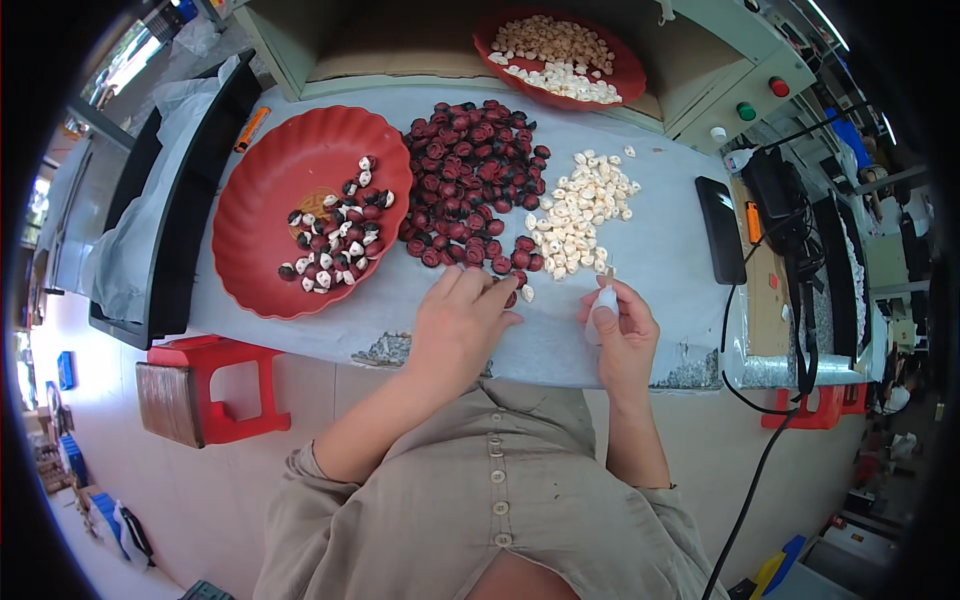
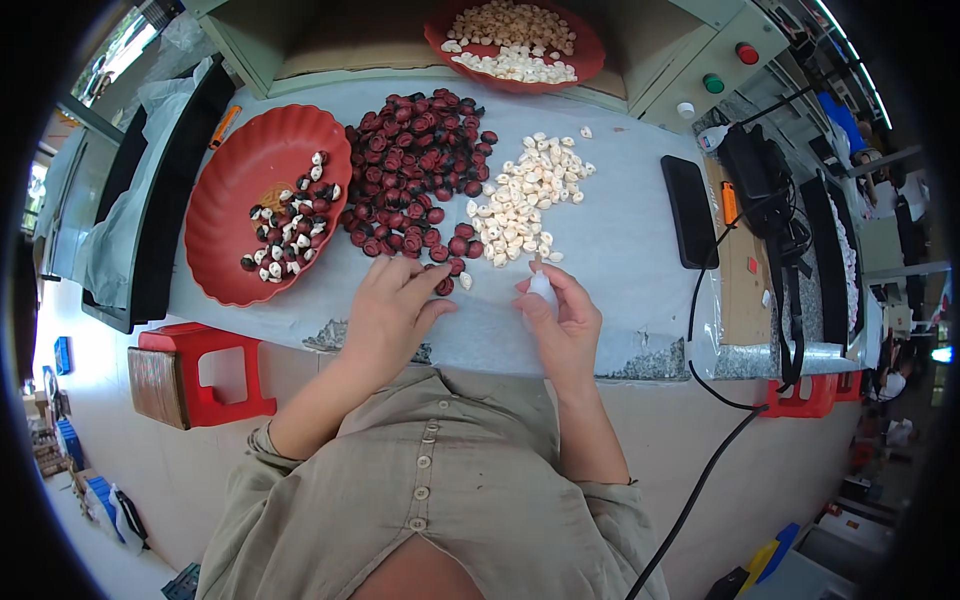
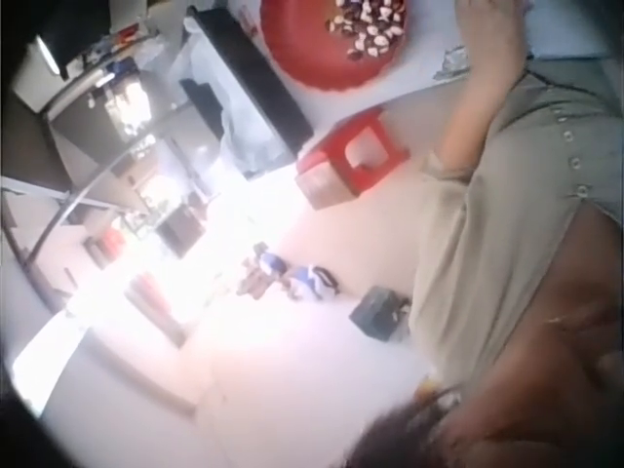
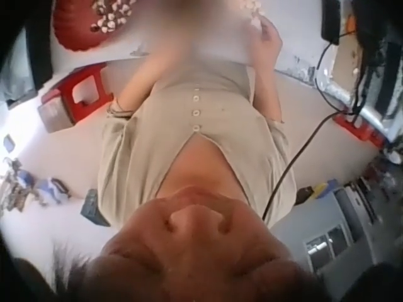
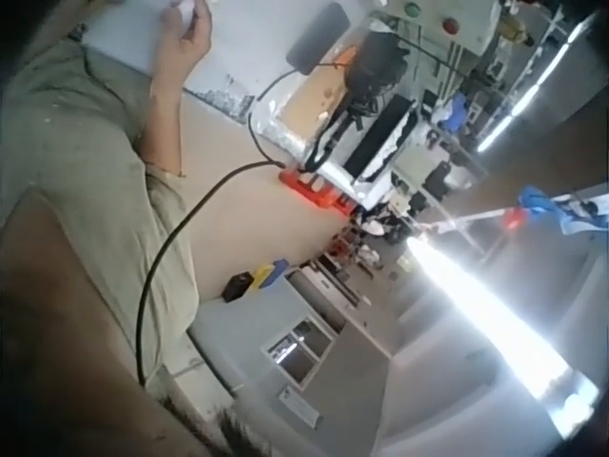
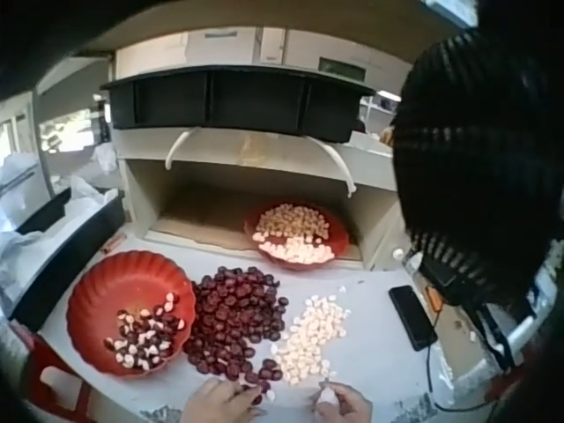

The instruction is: Applying glue and assembling small white and black components into red shells at a workbench.

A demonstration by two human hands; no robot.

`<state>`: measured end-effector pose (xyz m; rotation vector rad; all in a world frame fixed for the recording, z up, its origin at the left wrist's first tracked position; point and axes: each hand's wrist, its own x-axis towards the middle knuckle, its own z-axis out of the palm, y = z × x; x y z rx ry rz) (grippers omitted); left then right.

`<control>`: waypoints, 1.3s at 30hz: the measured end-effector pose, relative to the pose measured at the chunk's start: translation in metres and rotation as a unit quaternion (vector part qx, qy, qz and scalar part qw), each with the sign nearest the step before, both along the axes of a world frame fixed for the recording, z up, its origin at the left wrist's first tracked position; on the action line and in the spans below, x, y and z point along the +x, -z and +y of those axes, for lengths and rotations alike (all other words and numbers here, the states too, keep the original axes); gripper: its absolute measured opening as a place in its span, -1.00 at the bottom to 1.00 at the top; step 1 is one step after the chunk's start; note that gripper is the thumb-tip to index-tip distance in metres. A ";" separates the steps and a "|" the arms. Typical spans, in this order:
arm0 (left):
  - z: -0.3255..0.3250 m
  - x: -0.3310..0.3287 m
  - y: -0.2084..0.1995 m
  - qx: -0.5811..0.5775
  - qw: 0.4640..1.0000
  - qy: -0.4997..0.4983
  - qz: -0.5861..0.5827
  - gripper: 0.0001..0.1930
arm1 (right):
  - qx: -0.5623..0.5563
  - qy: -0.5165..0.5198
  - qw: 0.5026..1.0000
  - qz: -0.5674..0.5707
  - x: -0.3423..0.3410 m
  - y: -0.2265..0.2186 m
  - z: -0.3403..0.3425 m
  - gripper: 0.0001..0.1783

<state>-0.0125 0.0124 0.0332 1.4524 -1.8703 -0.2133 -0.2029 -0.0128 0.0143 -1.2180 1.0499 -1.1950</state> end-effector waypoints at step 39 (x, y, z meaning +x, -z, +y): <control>0.012 0.006 0.036 0.305 0.432 0.213 0.822 -0.70 | -0.041 -0.049 0.988 -0.138 0.017 -0.029 0.022 -0.70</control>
